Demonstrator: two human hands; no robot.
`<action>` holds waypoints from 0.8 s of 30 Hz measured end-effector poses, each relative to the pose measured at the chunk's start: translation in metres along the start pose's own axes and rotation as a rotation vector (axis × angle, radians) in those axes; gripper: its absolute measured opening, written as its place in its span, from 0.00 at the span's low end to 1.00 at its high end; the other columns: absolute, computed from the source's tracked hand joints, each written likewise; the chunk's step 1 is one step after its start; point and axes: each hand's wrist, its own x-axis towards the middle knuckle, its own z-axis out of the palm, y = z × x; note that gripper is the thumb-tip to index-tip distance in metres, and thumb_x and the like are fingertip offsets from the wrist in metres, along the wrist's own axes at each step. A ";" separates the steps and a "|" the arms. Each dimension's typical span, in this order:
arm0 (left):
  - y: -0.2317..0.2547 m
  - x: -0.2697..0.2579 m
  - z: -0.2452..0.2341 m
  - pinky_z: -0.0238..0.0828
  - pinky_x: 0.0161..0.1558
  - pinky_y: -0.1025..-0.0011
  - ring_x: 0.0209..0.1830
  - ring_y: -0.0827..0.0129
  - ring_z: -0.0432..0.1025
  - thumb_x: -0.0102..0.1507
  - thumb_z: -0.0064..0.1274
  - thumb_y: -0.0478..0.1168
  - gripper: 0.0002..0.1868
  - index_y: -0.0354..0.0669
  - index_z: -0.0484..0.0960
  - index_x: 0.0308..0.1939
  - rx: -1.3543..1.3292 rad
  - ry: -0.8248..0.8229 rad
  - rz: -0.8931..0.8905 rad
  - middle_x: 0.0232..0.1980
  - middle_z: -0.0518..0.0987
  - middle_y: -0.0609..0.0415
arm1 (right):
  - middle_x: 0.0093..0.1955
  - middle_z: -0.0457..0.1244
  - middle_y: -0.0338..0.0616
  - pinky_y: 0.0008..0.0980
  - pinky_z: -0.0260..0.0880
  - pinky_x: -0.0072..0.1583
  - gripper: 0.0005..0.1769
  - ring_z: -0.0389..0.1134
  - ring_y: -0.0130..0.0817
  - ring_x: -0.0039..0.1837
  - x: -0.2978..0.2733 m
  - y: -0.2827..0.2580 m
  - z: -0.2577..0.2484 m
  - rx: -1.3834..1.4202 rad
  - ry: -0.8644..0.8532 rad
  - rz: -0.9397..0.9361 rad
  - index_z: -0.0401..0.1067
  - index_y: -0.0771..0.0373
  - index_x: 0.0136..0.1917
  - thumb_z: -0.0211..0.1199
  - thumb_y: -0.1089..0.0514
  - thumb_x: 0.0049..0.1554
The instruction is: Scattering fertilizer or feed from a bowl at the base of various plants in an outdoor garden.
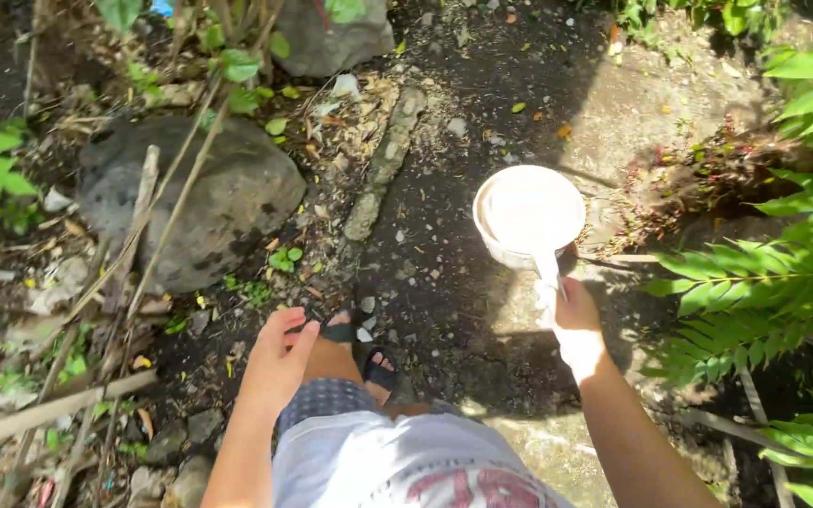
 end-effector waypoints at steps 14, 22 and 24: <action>0.105 0.211 0.089 0.77 0.49 0.64 0.52 0.64 0.77 0.62 0.54 0.52 0.28 0.41 0.74 0.62 0.341 -0.353 0.114 0.61 0.76 0.49 | 0.37 0.63 0.38 0.22 0.61 0.32 0.13 0.58 0.20 0.30 0.131 -0.079 0.049 0.219 0.112 0.110 0.72 0.65 0.53 0.64 0.54 0.59; 0.152 0.320 0.136 0.75 0.54 0.64 0.56 0.63 0.75 0.63 0.52 0.56 0.30 0.43 0.71 0.64 0.608 -0.478 0.023 0.63 0.72 0.48 | 0.34 0.62 0.39 0.25 0.60 0.32 0.11 0.58 0.23 0.29 0.227 -0.070 0.052 0.356 0.193 0.134 0.72 0.65 0.48 0.64 0.54 0.59; 0.157 0.344 0.155 0.74 0.54 0.64 0.55 0.62 0.75 0.63 0.52 0.56 0.30 0.43 0.72 0.64 0.623 -0.476 0.039 0.63 0.73 0.47 | 0.34 0.63 0.39 0.25 0.60 0.32 0.11 0.58 0.23 0.29 0.247 -0.068 0.045 0.331 0.173 0.170 0.72 0.65 0.48 0.64 0.54 0.59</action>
